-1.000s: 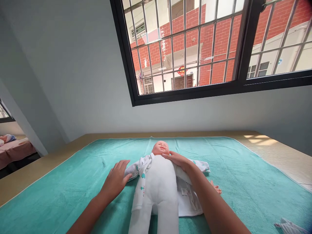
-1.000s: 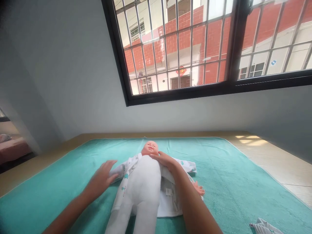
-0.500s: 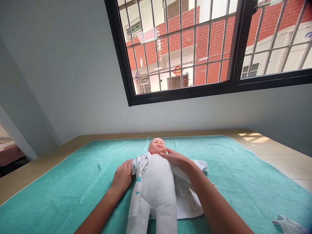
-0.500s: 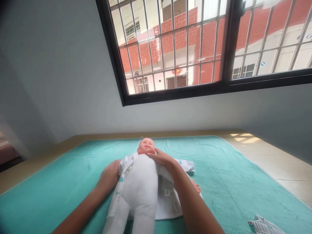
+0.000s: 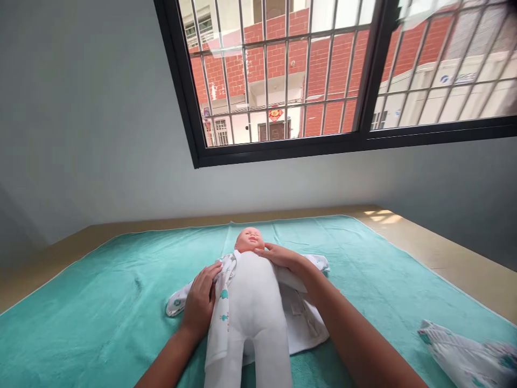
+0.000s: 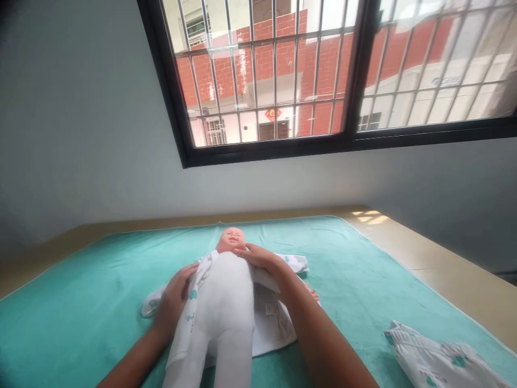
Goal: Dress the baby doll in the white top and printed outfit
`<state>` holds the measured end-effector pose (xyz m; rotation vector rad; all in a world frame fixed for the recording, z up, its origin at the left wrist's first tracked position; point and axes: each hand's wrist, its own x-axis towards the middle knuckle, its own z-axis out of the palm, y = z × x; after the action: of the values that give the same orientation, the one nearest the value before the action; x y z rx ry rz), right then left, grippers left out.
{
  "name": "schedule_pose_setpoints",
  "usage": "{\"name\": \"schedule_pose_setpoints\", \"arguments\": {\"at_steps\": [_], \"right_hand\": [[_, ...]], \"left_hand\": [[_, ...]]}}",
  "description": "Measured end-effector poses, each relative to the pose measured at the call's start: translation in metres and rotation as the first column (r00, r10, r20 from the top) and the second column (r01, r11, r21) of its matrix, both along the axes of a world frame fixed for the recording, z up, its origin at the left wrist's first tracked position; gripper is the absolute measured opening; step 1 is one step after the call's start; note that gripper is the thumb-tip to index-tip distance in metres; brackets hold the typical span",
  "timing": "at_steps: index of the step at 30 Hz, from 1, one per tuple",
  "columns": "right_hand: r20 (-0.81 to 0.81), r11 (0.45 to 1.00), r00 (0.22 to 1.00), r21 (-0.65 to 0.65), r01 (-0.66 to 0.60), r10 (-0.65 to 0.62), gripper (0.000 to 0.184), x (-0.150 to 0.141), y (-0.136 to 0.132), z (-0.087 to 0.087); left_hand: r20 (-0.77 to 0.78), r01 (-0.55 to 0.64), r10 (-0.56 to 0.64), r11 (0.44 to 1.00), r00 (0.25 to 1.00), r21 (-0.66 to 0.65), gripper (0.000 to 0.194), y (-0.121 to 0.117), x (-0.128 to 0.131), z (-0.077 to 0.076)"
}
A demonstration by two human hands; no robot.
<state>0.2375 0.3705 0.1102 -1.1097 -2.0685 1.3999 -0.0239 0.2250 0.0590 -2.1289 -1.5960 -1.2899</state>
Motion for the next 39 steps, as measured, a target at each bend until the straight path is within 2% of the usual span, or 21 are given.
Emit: {"name": "schedule_pose_setpoints", "arguments": {"at_steps": [4, 9, 13, 15, 18, 20, 22, 24, 26, 28, 30, 33, 35, 36, 39], "right_hand": [[0.087, 0.997, 0.996, -0.069, 0.035, -0.029, 0.05, 0.025, -0.004, 0.005], [0.029, 0.988, 0.989, 0.056, 0.145, -0.147, 0.042, 0.075, -0.016, -0.007], [-0.043, 0.931, 0.951, 0.195, 0.308, -0.305, 0.031, 0.11, -0.04, -0.028], [-0.068, 0.9, 0.938, 0.266, 0.345, -0.339, 0.029, 0.118, -0.051, -0.037], [-0.047, 0.886, 0.951, 0.352, 0.301, -0.305, 0.038, 0.117, -0.06, -0.044], [-0.025, 0.883, 0.96, 0.384, 0.268, -0.281, 0.043, 0.114, -0.06, -0.045], [-0.013, 0.883, 0.962, 0.395, 0.255, -0.272, 0.045, 0.113, -0.058, -0.045], [0.001, 0.882, 0.962, 0.4, 0.248, -0.271, 0.046, 0.113, -0.056, -0.046], [0.007, 0.883, 0.962, 0.398, 0.248, -0.274, 0.046, 0.114, -0.055, -0.047], [0.011, 0.883, 0.96, 0.396, 0.253, -0.279, 0.045, 0.115, -0.055, -0.048], [0.013, 0.882, 0.958, 0.393, 0.258, -0.286, 0.044, 0.114, -0.055, -0.048], [0.012, 0.882, 0.956, 0.389, 0.265, -0.293, 0.043, 0.113, -0.056, -0.047], [0.012, 0.882, 0.955, 0.387, 0.268, -0.295, 0.042, 0.112, -0.056, -0.047], [0.013, 0.882, 0.955, 0.387, 0.268, -0.296, 0.042, 0.112, -0.056, -0.047], [0.023, 0.882, 0.954, 0.388, 0.268, -0.3, 0.043, 0.112, -0.054, -0.048]], "left_hand": [[0.027, 0.048, -0.048, 0.999, 0.998, 0.026, 0.029, 0.002, -0.003, -0.002], [0.084, 0.057, -0.059, 0.998, 0.995, 0.023, 0.027, 0.004, -0.007, -0.008], [0.14, 0.063, -0.067, 0.997, 0.988, 0.033, 0.024, -0.002, -0.003, 0.0], [0.177, 0.058, -0.067, 0.997, 0.982, 0.056, 0.02, -0.009, 0.005, 0.012], [0.191, 0.02, -0.025, 0.999, 0.981, 0.027, 0.017, -0.024, 0.024, 0.042], [0.126, 0.014, 0.0, 0.994, 0.992, -0.108, 0.02, -0.033, 0.04, 0.064], [0.021, -0.009, 0.015, 0.964, 1.0, -0.267, 0.019, -0.041, 0.055, 0.083], [-0.097, -0.086, 0.054, 0.926, 0.994, -0.368, 0.014, -0.046, 0.063, 0.097], [-0.197, -0.199, 0.124, 0.88, 0.973, -0.431, 0.017, -0.047, 0.064, 0.103], [-0.234, -0.288, 0.191, 0.81, 0.953, -0.511, 0.026, -0.045, 0.055, 0.105], [-0.208, -0.283, 0.195, 0.736, 0.958, -0.615, 0.039, -0.041, 0.042, 0.103], [-0.045, -0.087, 0.079, 0.669, 0.996, -0.738, 0.046, -0.032, 0.023, 0.097], [0.074, 0.033, 0.035, 0.663, 0.997, -0.748, 0.045, -0.026, 0.016, 0.09], [0.112, 0.055, 0.042, 0.673, 0.993, -0.737, 0.045, -0.023, 0.015, 0.086], [0.148, 0.018, 0.122, 0.712, 0.981, -0.702, 0.045, -0.016, 0.019, 0.074]]}}
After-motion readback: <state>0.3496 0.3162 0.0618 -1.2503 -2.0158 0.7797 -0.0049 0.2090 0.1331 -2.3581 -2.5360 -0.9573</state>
